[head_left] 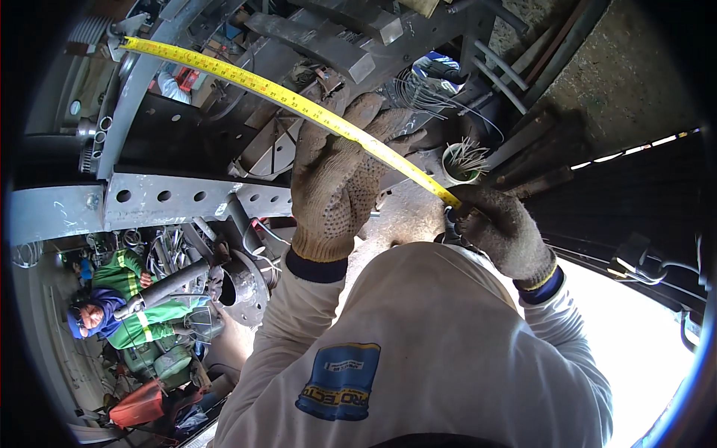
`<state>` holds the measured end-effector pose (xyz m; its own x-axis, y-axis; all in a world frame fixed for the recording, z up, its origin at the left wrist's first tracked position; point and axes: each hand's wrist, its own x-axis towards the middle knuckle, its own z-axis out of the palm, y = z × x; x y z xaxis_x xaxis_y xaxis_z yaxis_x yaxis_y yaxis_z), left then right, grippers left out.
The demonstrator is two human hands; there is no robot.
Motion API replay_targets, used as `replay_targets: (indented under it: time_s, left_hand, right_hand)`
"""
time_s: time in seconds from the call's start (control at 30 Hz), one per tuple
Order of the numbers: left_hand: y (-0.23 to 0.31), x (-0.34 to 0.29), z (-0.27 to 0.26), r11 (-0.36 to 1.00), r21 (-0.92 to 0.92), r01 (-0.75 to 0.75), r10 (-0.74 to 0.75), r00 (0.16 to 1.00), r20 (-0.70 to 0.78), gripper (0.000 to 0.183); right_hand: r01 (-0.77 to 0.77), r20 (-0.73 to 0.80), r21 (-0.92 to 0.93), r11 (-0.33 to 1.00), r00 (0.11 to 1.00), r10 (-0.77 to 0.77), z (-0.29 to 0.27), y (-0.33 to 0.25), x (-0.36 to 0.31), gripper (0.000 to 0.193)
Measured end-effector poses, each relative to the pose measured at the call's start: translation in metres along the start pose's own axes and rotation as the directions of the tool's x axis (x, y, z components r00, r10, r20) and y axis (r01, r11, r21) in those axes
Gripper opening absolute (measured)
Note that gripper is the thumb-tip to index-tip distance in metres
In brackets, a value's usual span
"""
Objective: The person uses a tape measure to check the length of a bundle of metal rods, then picks up a single metal rod and places it into a press machine.
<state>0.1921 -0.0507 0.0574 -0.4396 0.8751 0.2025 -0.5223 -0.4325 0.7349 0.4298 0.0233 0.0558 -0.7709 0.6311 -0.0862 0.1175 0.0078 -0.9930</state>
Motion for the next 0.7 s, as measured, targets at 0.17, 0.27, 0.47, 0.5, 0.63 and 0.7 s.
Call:
replay_targets:
  time_s: [0.17,0.27,0.47,0.5,0.63,0.7]
  left_hand:
    - [-0.001,0.009,0.016,0.995,-0.094,-0.012,0.014,1.0,0.023,0.057]
    - [-0.001,0.012,0.02,0.998,-0.066,-0.012,0.015,0.999,0.034,0.058]
    - [-0.001,0.012,0.024,0.999,-0.038,-0.019,0.02,1.0,0.009,0.058]
    - [0.0,0.012,0.022,1.0,-0.009,-0.021,0.021,1.0,0.006,0.057]
    - [-0.002,0.01,0.021,0.999,0.008,-0.034,0.034,0.999,0.032,0.056]
    - [-0.002,0.008,0.029,0.998,-0.06,-0.005,0.004,1.0,-0.01,0.051]
  right_hand:
    - [0.04,-0.01,-0.045,0.998,0.999,-0.041,-0.003,-0.001,0.006,0.032]
    - [0.024,-0.034,-0.06,0.998,0.999,-0.026,-0.003,-0.002,0.008,0.032]
    - [0.029,-0.032,-0.065,0.997,0.999,-0.031,-0.006,-0.008,0.007,0.031]
    - [0.019,-0.037,-0.065,0.998,0.999,-0.021,-0.005,-0.008,0.007,0.031]
    - [-0.009,-0.014,-0.011,1.0,1.0,0.009,-0.006,-0.004,0.006,0.031]
    - [-0.033,0.011,0.037,0.999,0.999,0.033,-0.006,0.004,0.006,0.032]
